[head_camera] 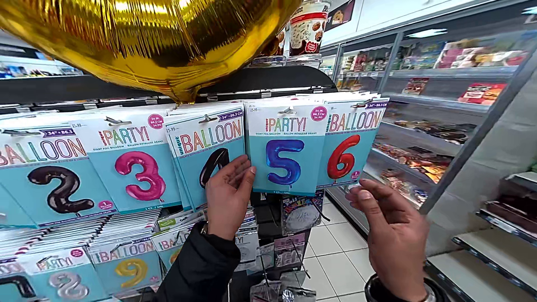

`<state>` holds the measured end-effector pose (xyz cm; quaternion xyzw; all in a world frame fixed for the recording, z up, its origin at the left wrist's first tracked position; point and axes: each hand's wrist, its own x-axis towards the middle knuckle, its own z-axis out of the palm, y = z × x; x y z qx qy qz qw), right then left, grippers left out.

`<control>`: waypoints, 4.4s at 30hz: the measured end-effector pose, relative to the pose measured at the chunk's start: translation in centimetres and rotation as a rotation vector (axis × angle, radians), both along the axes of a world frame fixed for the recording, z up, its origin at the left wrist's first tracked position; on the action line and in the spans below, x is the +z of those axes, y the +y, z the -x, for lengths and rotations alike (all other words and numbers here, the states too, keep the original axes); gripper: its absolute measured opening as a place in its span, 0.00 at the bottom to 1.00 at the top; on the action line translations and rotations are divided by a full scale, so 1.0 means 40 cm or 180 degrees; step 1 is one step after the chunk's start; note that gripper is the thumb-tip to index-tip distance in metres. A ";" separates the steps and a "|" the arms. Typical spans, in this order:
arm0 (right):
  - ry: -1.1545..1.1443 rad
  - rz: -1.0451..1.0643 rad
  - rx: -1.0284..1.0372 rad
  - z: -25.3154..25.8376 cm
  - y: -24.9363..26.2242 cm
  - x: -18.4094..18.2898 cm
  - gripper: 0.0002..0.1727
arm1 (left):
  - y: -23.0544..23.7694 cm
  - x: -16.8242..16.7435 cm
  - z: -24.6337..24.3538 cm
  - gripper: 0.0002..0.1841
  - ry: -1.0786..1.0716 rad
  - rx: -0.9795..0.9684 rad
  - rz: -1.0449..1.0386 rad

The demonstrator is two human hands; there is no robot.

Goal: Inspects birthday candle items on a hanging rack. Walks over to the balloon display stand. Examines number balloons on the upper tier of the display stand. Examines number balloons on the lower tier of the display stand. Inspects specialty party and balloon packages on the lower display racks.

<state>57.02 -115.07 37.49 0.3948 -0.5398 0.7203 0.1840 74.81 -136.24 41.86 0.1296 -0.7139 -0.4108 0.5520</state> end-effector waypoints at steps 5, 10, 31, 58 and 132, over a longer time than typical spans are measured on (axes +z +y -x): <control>-0.0019 -0.0032 0.0063 0.013 0.010 -0.012 0.18 | 0.022 -0.002 0.007 0.18 0.0085 -0.0237 -0.0209; -0.0046 0.0001 0.0206 0.023 0.012 -0.020 0.18 | 0.038 0.003 0.011 0.14 0.0066 -0.0486 -0.0279; -0.0116 0.0183 0.0539 0.026 0.058 -0.032 0.15 | 0.127 0.001 -0.103 0.10 0.0204 -0.0970 0.0124; -0.0117 0.0311 0.0673 0.036 0.050 -0.028 0.15 | 0.111 -0.011 -0.117 0.09 0.0271 -0.1140 0.0108; -0.0561 0.0286 0.1494 0.140 0.212 -0.015 0.10 | 0.291 -0.194 -0.016 0.18 0.0642 -0.0021 0.0215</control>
